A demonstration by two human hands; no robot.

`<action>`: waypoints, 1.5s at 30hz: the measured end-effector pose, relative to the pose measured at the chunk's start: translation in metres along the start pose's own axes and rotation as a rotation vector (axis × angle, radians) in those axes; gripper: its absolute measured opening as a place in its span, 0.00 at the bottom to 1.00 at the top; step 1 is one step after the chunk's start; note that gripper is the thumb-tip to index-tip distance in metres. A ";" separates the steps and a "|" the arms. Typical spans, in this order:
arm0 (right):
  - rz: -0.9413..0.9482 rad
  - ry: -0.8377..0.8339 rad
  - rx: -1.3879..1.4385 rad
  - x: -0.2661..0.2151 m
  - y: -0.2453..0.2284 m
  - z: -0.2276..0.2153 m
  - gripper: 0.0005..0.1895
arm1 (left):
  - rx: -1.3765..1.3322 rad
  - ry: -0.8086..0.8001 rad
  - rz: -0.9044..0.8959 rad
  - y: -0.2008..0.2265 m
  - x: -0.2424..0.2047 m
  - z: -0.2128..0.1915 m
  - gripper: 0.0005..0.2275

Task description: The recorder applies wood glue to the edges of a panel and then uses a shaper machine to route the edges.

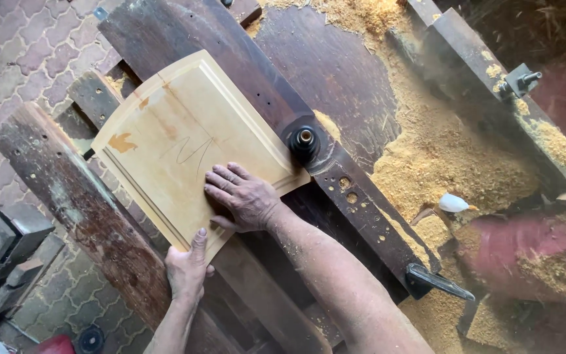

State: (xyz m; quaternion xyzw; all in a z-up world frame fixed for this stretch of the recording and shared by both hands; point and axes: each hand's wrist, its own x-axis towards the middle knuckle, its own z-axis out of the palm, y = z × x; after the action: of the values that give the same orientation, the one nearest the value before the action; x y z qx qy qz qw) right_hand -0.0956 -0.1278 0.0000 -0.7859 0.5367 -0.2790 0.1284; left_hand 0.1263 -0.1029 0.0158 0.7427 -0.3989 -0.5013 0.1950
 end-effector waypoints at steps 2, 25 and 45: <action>0.010 0.001 -0.002 0.003 0.001 0.002 0.37 | -0.012 -0.008 0.008 0.004 0.003 0.000 0.34; 0.057 0.049 -0.075 0.039 0.004 0.009 0.38 | -0.003 -0.026 0.058 0.031 0.041 -0.014 0.31; 0.098 0.057 -0.090 0.115 0.004 0.039 0.39 | 0.420 0.187 0.474 0.046 0.112 -0.059 0.26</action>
State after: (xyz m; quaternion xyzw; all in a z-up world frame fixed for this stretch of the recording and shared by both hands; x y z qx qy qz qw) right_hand -0.0458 -0.2382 0.0010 -0.7555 0.5898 -0.2702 0.0913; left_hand 0.1811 -0.2257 0.0065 0.6960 -0.6358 -0.2781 0.1845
